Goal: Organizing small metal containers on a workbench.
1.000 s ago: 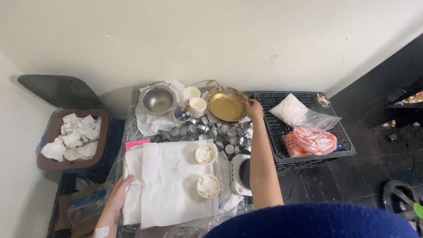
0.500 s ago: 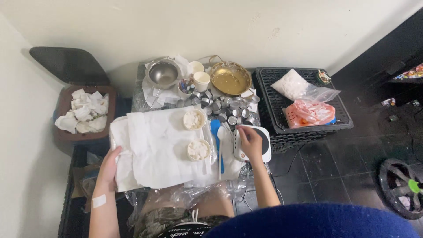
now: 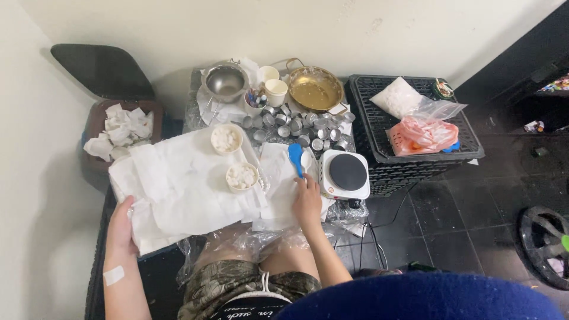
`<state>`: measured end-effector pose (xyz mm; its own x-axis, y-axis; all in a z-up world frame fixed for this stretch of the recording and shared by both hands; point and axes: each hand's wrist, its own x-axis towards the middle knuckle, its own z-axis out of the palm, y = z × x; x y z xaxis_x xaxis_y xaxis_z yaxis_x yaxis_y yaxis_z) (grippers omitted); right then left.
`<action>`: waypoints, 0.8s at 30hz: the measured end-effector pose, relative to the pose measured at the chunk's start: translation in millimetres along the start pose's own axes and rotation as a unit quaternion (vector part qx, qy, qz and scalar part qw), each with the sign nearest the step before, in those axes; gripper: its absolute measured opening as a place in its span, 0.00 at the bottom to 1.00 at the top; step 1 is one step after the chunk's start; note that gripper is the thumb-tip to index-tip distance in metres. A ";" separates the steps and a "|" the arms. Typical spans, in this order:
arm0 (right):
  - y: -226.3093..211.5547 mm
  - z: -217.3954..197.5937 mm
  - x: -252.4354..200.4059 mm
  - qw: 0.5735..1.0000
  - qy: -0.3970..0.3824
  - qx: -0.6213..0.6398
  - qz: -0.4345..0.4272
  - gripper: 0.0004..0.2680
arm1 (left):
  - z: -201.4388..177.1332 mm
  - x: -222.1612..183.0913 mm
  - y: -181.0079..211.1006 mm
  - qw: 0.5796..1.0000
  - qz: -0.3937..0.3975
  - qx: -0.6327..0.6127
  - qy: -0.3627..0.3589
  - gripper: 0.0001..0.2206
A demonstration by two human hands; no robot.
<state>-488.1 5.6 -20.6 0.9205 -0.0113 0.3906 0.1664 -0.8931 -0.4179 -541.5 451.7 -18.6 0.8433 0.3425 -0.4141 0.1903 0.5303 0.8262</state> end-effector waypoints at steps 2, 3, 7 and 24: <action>0.8 -4.6 6.5 1.000 -0.007 0.004 0.011 0.18 | -1.0 6.6 -11.4 1.000 -0.006 0.008 -0.002 0.25; 2.5 -8.1 9.6 1.000 -0.014 0.005 0.021 0.17 | -0.4 9.3 -18.2 1.000 -0.013 0.014 -0.005 0.25; -0.6 -43.2 19.5 0.985 -0.040 0.151 0.080 0.18 | 41.8 -16.5 -12.4 0.998 -0.031 0.055 -0.013 0.24; 48.2 -84.5 -7.8 0.846 0.050 0.508 0.155 0.16 | 124.7 18.4 -87.1 0.976 -0.150 0.048 -0.148 0.28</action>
<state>-517.2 -75.3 25.5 0.9496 -0.2569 0.1794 0.1871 0.0054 -0.9823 -479.9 315.1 -50.5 0.8485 -0.0639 -0.5254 0.4846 0.4929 0.7226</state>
